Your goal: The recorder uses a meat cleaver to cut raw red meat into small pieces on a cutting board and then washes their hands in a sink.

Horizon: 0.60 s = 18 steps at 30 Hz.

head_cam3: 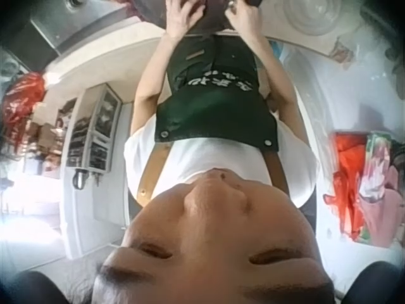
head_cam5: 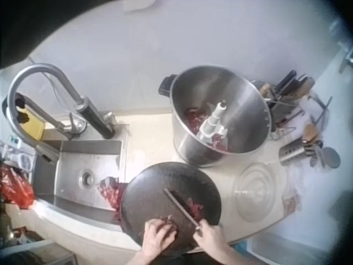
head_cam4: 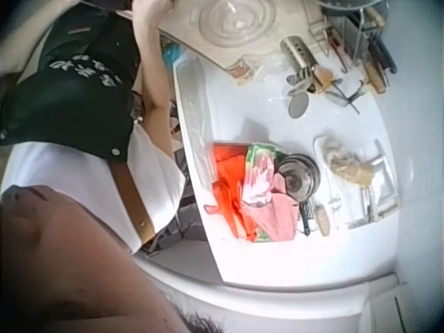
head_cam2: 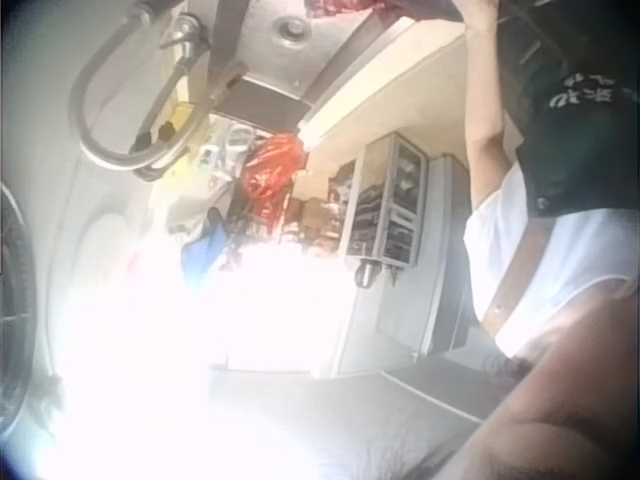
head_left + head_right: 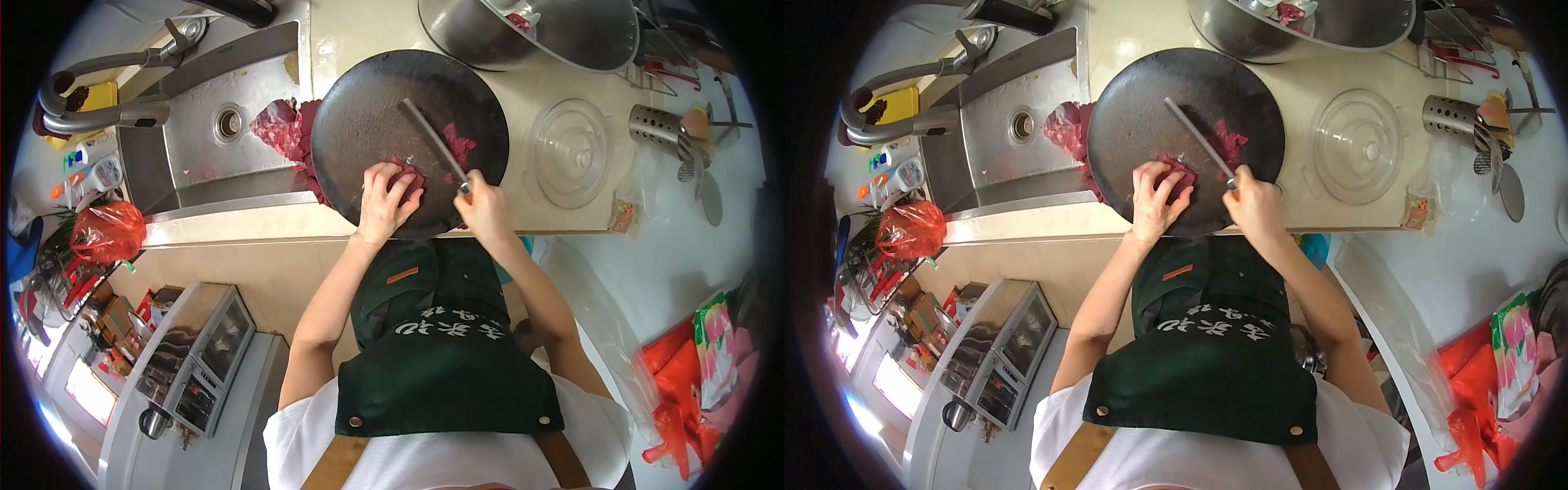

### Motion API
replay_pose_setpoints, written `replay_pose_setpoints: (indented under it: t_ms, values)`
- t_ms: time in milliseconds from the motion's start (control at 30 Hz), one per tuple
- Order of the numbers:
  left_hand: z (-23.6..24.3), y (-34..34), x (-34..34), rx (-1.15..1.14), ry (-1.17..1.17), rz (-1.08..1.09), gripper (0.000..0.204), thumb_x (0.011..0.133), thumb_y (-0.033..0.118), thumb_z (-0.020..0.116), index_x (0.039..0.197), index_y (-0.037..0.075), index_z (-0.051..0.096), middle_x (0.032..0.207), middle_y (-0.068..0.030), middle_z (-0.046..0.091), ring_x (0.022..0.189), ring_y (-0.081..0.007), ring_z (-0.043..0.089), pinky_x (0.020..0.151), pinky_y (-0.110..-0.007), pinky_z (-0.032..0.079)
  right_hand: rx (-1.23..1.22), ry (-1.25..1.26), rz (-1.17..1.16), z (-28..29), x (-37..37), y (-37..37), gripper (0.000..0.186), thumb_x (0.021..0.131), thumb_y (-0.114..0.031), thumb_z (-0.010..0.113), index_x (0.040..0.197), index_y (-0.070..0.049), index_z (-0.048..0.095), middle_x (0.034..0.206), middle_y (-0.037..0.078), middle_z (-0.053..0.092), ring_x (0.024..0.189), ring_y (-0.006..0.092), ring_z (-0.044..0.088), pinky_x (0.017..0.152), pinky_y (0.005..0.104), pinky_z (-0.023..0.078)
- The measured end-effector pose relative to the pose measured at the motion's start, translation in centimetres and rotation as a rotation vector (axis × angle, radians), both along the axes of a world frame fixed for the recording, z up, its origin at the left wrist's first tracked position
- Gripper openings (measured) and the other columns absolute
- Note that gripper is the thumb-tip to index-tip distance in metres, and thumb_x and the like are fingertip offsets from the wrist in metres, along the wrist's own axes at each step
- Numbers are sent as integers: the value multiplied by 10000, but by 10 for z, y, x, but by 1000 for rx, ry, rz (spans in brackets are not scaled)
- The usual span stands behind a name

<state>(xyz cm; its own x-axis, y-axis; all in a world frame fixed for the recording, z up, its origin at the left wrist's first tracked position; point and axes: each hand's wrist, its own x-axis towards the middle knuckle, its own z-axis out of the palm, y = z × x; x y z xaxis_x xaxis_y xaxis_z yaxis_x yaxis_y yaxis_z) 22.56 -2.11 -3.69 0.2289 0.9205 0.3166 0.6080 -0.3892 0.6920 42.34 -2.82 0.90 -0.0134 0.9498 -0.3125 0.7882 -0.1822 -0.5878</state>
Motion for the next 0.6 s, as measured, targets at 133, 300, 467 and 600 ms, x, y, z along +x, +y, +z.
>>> replay_pose_setpoints:
  t_ms: [133,300,467,600]
  values:
    - [-9,-7,-5,13,25,-42,307,677,57,783,954,38,652,1042,-95,592,1026,-312,568,854,-414,494,0,-39,148,29,-2,-15,256,757,-82,717,900,-30,511,663,151,625,635,354,659,556,455,517]
    - [-13,-7,-5,1,55,-41,295,671,58,777,940,37,658,1030,-101,602,1033,-311,570,859,-419,497,-64,-93,295,30,-4,-24,344,754,-137,750,954,-35,489,748,146,642,668,353,659,566,452,514]
    - [-10,-7,-1,-5,49,6,292,644,48,772,913,41,658,1018,-104,605,1017,-318,578,865,-413,501,-164,-189,327,49,18,-40,310,777,-137,732,941,-36,488,744,157,650,659,356,664,564,446,520]
    - [-12,-5,-3,-1,31,-14,279,642,52,775,896,44,660,1011,-102,607,1007,-314,582,854,-406,506,-83,-177,341,30,-24,0,308,789,-158,729,955,-51,493,708,152,649,656,358,673,564,444,531]
